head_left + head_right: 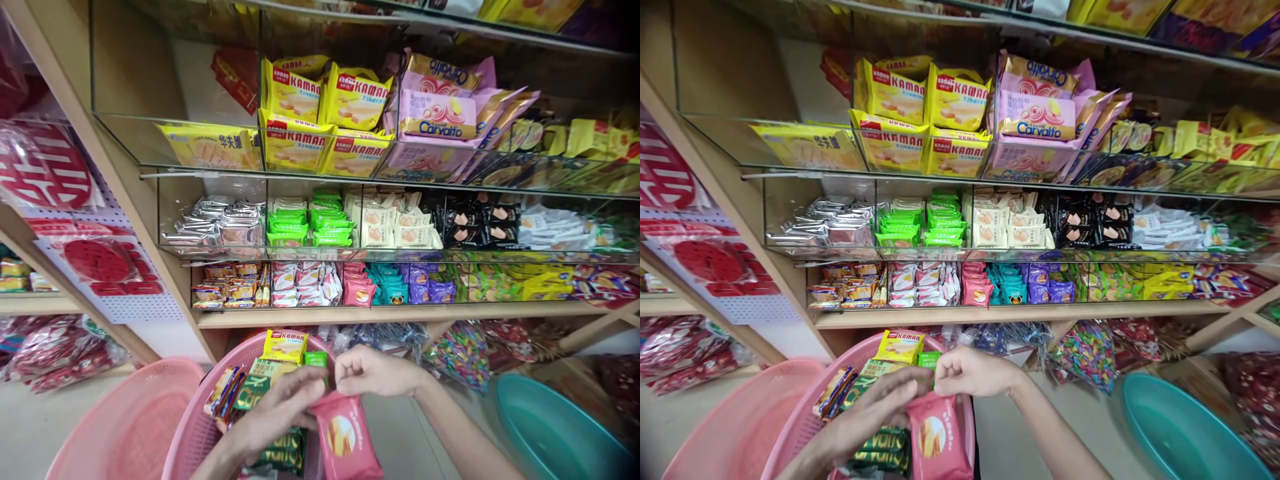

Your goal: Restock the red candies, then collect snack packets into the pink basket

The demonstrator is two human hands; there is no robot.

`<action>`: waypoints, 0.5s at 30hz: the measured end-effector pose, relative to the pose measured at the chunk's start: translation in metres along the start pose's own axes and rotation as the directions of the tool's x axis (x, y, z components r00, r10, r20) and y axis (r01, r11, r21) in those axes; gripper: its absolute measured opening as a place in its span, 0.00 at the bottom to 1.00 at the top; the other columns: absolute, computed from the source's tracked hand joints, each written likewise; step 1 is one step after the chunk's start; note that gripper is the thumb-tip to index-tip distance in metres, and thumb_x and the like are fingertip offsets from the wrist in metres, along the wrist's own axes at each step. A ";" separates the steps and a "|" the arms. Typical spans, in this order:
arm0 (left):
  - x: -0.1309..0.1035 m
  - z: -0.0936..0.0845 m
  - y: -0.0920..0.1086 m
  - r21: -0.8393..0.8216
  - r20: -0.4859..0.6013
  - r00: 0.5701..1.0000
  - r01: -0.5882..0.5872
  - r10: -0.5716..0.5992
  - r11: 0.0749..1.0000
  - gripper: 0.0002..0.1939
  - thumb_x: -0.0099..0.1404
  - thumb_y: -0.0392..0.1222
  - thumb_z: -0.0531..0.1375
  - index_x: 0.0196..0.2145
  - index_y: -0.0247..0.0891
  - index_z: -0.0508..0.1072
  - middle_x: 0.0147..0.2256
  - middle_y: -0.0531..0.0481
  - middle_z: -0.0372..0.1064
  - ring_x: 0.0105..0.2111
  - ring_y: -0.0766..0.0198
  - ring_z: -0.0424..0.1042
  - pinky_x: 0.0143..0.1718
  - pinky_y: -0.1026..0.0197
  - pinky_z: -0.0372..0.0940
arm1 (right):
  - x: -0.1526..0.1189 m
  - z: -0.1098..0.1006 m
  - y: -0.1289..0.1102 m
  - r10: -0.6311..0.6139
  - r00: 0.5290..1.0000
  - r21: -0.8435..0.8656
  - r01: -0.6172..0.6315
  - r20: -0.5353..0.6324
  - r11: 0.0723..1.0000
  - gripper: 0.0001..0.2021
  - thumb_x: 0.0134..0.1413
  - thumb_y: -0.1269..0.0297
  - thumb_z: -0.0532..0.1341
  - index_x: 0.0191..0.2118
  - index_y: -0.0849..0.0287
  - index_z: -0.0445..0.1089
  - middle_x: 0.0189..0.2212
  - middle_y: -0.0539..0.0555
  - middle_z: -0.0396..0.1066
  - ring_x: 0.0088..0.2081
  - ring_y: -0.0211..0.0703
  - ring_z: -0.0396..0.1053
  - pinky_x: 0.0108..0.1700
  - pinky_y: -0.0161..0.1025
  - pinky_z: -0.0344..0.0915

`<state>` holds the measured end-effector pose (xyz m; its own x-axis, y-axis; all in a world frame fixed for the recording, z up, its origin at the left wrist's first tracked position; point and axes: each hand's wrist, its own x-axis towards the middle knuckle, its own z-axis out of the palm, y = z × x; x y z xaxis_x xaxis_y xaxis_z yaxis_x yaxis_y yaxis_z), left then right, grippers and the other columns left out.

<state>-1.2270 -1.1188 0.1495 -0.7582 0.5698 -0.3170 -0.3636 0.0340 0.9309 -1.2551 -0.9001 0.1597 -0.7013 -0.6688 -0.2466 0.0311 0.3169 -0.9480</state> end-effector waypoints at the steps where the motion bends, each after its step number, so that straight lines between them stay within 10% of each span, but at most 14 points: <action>1: 0.000 0.002 -0.002 0.000 0.062 0.997 0.038 -0.038 0.999 0.24 0.59 0.53 0.61 0.51 0.42 0.70 0.42 0.48 0.73 0.40 0.63 0.72 0.36 0.65 0.69 | 0.004 0.004 0.001 0.003 0.999 -0.016 -0.003 0.040 1.000 0.15 0.47 0.53 0.65 0.27 0.63 0.68 0.20 0.44 0.61 0.22 0.29 0.54 0.25 0.30 0.50; 11: 0.000 0.007 -0.022 -0.086 0.219 0.965 0.169 -0.147 0.982 0.22 0.53 0.44 0.67 0.46 0.38 0.73 0.32 0.48 0.76 0.25 0.70 0.72 0.24 0.73 0.64 | 0.013 0.016 0.010 0.031 0.996 -0.044 -0.028 0.083 0.999 0.15 0.47 0.52 0.64 0.27 0.61 0.67 0.20 0.45 0.63 0.23 0.30 0.59 0.24 0.29 0.54; 15: -0.001 0.005 -0.028 -0.183 0.197 0.968 0.190 -0.153 0.965 0.18 0.56 0.46 0.65 0.44 0.36 0.75 0.35 0.45 0.76 0.28 0.69 0.73 0.28 0.71 0.67 | 0.014 -0.010 0.018 -0.092 0.935 -0.212 0.019 -0.343 0.977 0.12 0.56 0.54 0.56 0.33 0.58 0.66 0.27 0.51 0.71 0.29 0.38 0.67 0.33 0.36 0.62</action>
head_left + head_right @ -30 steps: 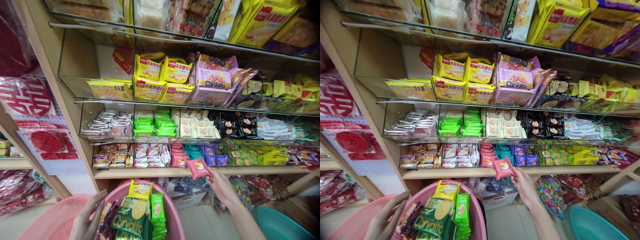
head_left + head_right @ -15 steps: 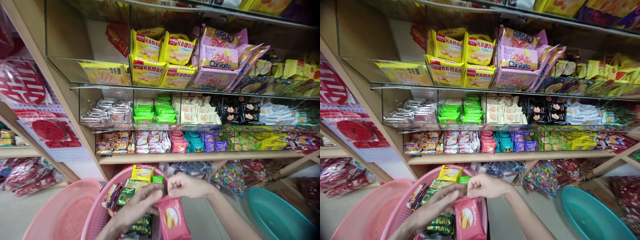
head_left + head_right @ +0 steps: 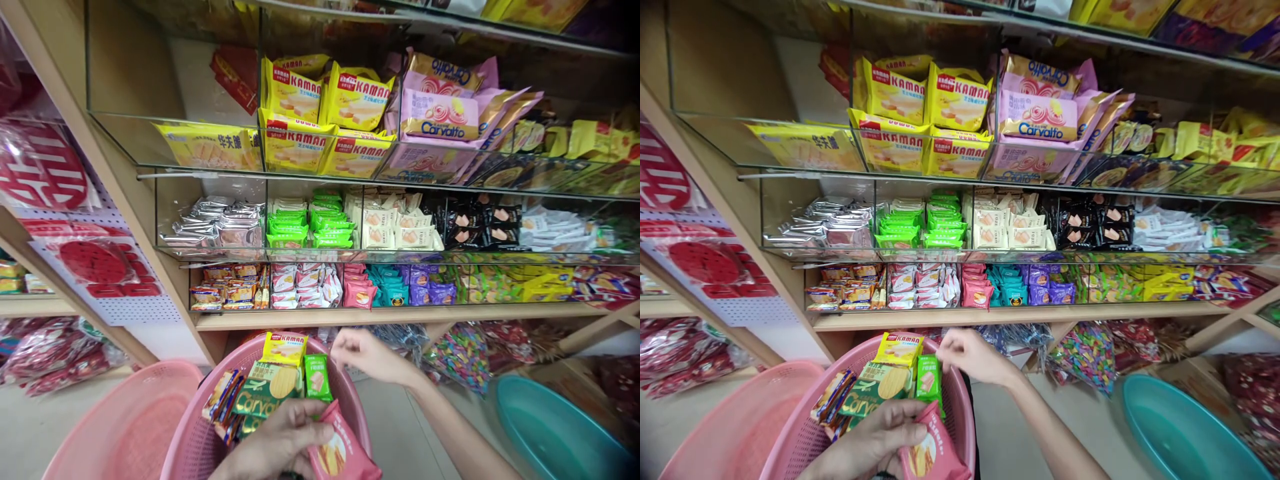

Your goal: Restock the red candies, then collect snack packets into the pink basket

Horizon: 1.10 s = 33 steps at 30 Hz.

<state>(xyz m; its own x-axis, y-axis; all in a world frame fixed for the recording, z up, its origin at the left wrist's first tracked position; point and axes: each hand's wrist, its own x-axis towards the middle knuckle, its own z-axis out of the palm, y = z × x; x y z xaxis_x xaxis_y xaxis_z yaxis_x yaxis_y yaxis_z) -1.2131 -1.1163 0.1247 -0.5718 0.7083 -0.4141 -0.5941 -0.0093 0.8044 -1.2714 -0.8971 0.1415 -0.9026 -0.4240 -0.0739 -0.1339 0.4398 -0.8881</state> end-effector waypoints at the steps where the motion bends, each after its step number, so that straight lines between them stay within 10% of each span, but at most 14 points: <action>1: 0.000 0.000 -0.001 -0.014 -0.010 1.000 -0.008 0.008 1.000 0.17 0.57 0.47 0.64 0.42 0.35 0.75 0.35 0.45 0.76 0.28 0.69 0.73 0.28 0.70 0.67 | 0.004 -0.009 0.005 -0.042 0.982 -0.141 0.016 -0.184 0.990 0.11 0.57 0.56 0.54 0.36 0.58 0.66 0.30 0.53 0.72 0.33 0.41 0.68 0.36 0.38 0.63; 5: -0.001 -0.002 -0.004 -0.059 -0.057 0.998 -0.021 0.018 0.998 0.16 0.55 0.47 0.66 0.38 0.35 0.76 0.33 0.45 0.76 0.26 0.69 0.73 0.27 0.69 0.67 | 0.025 -0.044 0.032 -0.358 0.773 -0.714 -0.168 -0.523 0.680 0.18 0.57 0.63 0.53 0.53 0.58 0.62 0.51 0.62 0.66 0.51 0.55 0.61 0.50 0.51 0.56; 12: -0.006 -0.005 -0.007 -0.101 -0.113 0.992 -0.074 0.063 0.992 0.15 0.54 0.47 0.66 0.35 0.33 0.76 0.29 0.47 0.74 0.24 0.70 0.72 0.24 0.70 0.67 | 0.044 -0.052 0.064 -0.461 0.786 -0.894 -0.251 -0.412 0.372 0.26 0.57 0.69 0.52 0.61 0.60 0.50 0.52 0.65 0.65 0.55 0.57 0.58 0.53 0.54 0.50; 29: -0.007 -0.011 -0.012 -0.125 -0.144 0.987 -0.086 0.067 0.988 0.16 0.53 0.48 0.67 0.34 0.33 0.75 0.29 0.46 0.74 0.25 0.68 0.72 0.27 0.68 0.68 | 0.044 -0.054 0.069 -0.374 0.813 -0.871 -0.301 -0.447 0.388 0.23 0.57 0.68 0.51 0.58 0.57 0.56 0.42 0.60 0.69 0.43 0.56 0.64 0.41 0.47 0.57; 33: -0.003 -0.016 -0.016 -0.137 -0.117 0.991 -0.084 0.068 0.987 0.18 0.53 0.49 0.67 0.36 0.34 0.74 0.32 0.44 0.75 0.27 0.66 0.73 0.28 0.65 0.69 | 0.028 -0.052 0.065 -0.367 0.750 -0.757 -0.264 -0.551 0.597 0.19 0.57 0.62 0.53 0.54 0.56 0.62 0.42 0.60 0.69 0.44 0.55 0.64 0.43 0.49 0.59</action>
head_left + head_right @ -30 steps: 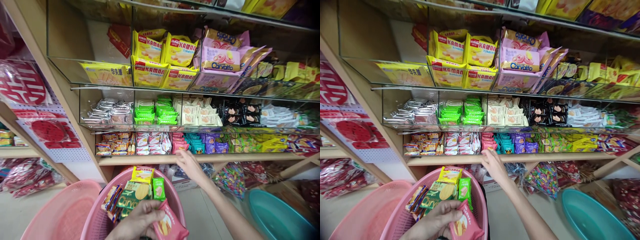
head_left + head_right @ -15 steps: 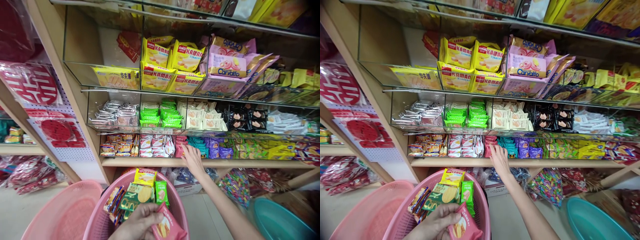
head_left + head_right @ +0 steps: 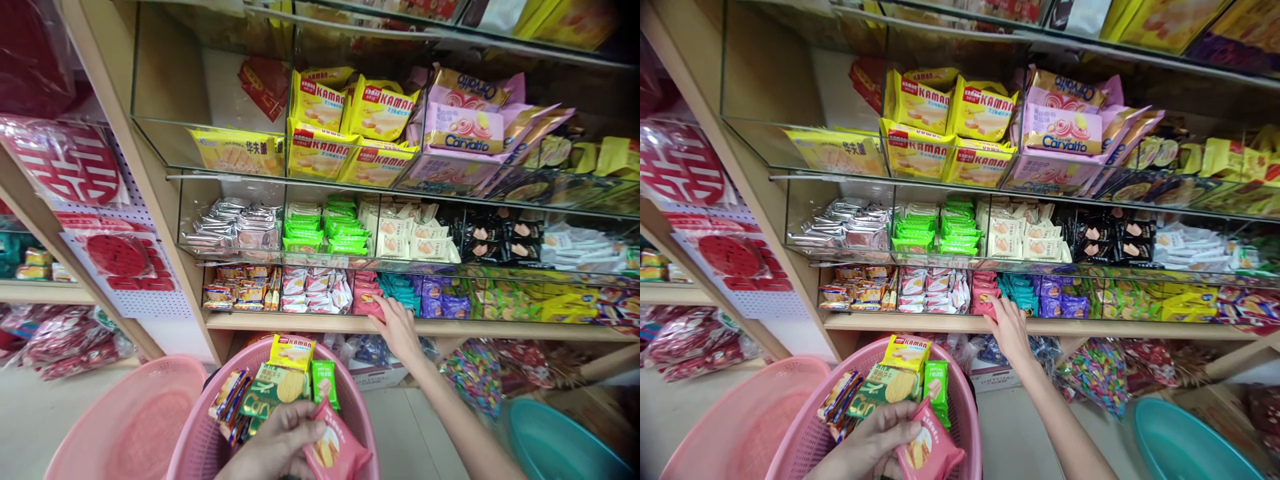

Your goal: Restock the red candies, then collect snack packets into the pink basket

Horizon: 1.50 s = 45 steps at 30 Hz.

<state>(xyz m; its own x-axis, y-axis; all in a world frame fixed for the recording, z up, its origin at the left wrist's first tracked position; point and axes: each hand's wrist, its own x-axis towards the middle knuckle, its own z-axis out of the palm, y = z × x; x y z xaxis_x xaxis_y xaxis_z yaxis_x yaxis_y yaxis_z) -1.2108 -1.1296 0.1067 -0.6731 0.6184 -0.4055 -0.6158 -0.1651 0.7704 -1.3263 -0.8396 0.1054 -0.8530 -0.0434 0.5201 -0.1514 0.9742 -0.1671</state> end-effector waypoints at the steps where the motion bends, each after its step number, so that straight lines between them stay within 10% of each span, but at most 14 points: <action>1: 0.000 0.000 0.000 -0.014 -0.002 1.000 -0.012 0.011 1.000 0.17 0.54 0.49 0.67 0.37 0.34 0.74 0.33 0.44 0.75 0.27 0.65 0.73 0.29 0.64 0.69 | -0.005 -0.004 -0.001 0.071 0.997 0.133 -0.066 -0.036 0.989 0.18 0.56 0.59 0.55 0.52 0.56 0.64 0.42 0.59 0.69 0.45 0.54 0.65 0.45 0.49 0.60; 3: 0.000 0.003 0.003 -0.053 -0.024 0.999 -0.035 0.034 0.998 0.17 0.54 0.47 0.66 0.37 0.33 0.74 0.32 0.44 0.75 0.28 0.65 0.73 0.31 0.64 0.69 | -0.018 -0.011 -0.008 0.293 0.955 0.475 -0.237 -0.045 0.847 0.18 0.50 0.55 0.60 0.46 0.56 0.67 0.41 0.57 0.71 0.43 0.51 0.67 0.46 0.47 0.62; 6: -0.002 0.010 0.009 -0.118 -0.095 0.994 -0.073 0.062 0.990 0.15 0.54 0.45 0.67 0.36 0.33 0.73 0.31 0.46 0.74 0.27 0.67 0.73 0.31 0.64 0.70 | -0.044 -0.019 -0.026 0.573 0.786 0.853 -0.447 0.231 0.270 0.20 0.41 0.54 0.67 0.42 0.56 0.69 0.36 0.53 0.75 0.38 0.46 0.71 0.41 0.43 0.66; 9: -0.002 0.015 0.015 -0.180 -0.164 0.982 -0.122 0.093 0.976 0.14 0.54 0.42 0.67 0.37 0.34 0.73 0.32 0.48 0.74 0.27 0.68 0.72 0.31 0.65 0.71 | -0.069 -0.023 -0.050 0.529 0.654 0.834 -0.500 0.541 -0.236 0.18 0.37 0.58 0.70 0.38 0.56 0.72 0.33 0.50 0.77 0.33 0.41 0.72 0.35 0.36 0.68; 14: 0.000 0.009 0.017 -0.210 -0.270 0.957 -0.166 0.106 0.964 0.14 0.54 0.40 0.67 0.39 0.36 0.71 0.36 0.49 0.75 0.30 0.66 0.75 0.33 0.64 0.72 | -0.093 -0.024 -0.090 0.356 0.557 0.649 -0.513 0.750 -0.562 0.15 0.40 0.63 0.70 0.38 0.57 0.73 0.34 0.50 0.78 0.33 0.37 0.74 0.38 0.34 0.71; 30: -0.007 -0.002 0.028 -0.260 -0.500 0.834 -0.402 0.234 0.878 0.12 0.54 0.39 0.67 0.35 0.37 0.70 0.40 0.48 0.75 0.43 0.60 0.74 0.45 0.62 0.69 | -0.111 -0.008 -0.145 0.350 0.538 0.608 -0.434 0.767 -0.664 0.16 0.40 0.64 0.71 0.39 0.55 0.72 0.35 0.49 0.77 0.36 0.37 0.73 0.37 0.34 0.69; 45: -0.002 0.016 0.019 0.062 -0.427 0.777 -0.486 0.463 0.872 0.15 0.58 0.43 0.64 0.41 0.36 0.69 0.40 0.48 0.75 0.40 0.64 0.73 0.41 0.64 0.66 | -0.122 -0.023 -0.176 0.296 0.677 0.681 -0.415 0.674 -0.603 0.13 0.51 0.57 0.64 0.44 0.46 0.70 0.42 0.46 0.75 0.43 0.40 0.70 0.46 0.42 0.68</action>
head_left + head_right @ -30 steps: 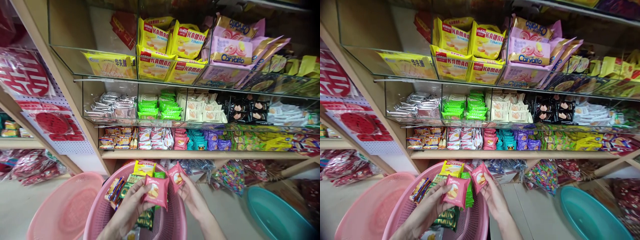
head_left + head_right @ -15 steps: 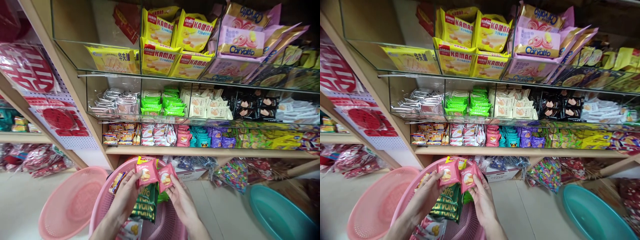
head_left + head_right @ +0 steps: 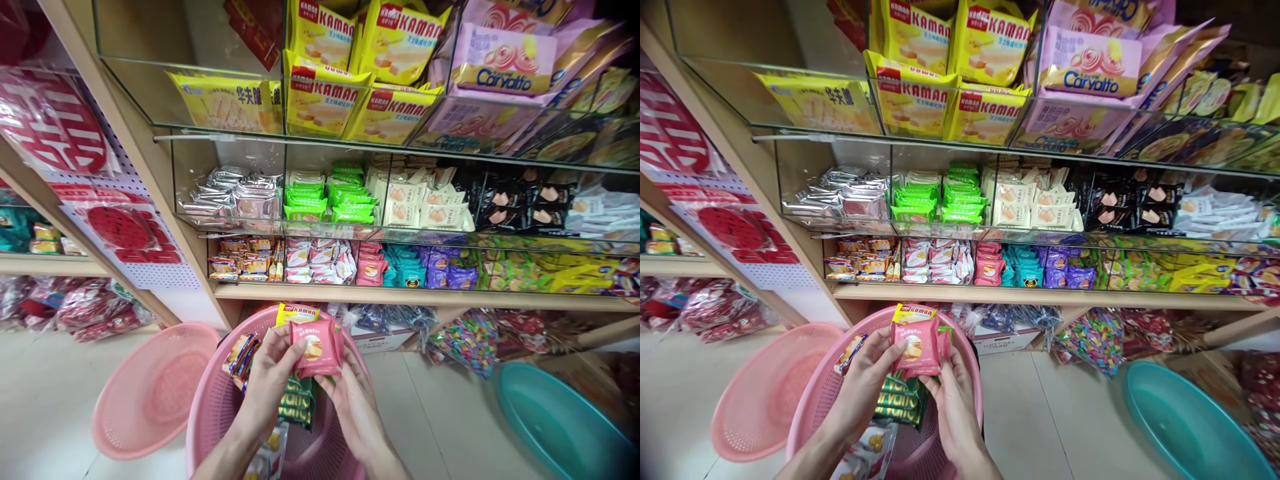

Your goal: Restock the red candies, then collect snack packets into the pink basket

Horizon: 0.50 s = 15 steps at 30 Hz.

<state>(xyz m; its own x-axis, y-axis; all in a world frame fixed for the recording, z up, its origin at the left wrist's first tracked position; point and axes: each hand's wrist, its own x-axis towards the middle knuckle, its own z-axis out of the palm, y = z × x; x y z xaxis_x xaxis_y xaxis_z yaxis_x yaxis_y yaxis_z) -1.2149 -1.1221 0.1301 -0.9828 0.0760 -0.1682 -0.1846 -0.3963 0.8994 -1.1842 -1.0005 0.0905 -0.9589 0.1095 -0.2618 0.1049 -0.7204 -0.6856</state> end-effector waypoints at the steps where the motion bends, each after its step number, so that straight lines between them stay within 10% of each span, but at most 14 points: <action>1: -0.001 0.001 0.000 0.023 -0.001 1.000 -0.015 0.015 1.000 0.14 0.58 0.43 0.64 0.41 0.36 0.69 0.39 0.49 0.75 0.38 0.65 0.73 0.40 0.65 0.66 | -0.001 -0.001 0.001 0.006 1.000 0.006 -0.006 0.002 1.000 0.12 0.52 0.57 0.63 0.44 0.46 0.71 0.42 0.47 0.75 0.43 0.40 0.70 0.46 0.43 0.67; 15: -0.012 0.004 -0.017 0.200 0.036 0.993 -0.117 0.111 0.973 0.18 0.59 0.45 0.62 0.44 0.38 0.64 0.32 0.52 0.70 0.29 0.68 0.68 0.33 0.64 0.66 | -0.016 0.001 -0.006 0.086 0.996 -0.010 -0.086 0.006 0.996 0.16 0.57 0.54 0.57 0.50 0.47 0.68 0.50 0.50 0.71 0.50 0.45 0.67 0.48 0.45 0.67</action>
<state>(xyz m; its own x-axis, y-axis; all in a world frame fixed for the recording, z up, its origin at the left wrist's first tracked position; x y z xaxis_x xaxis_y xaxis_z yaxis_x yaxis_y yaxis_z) -1.1999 -1.1128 0.1185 -0.9965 0.0646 -0.0521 -0.0647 -0.2114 0.9753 -1.1694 -0.9982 0.0995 -0.9477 0.0432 -0.3161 0.1897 -0.7203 -0.6672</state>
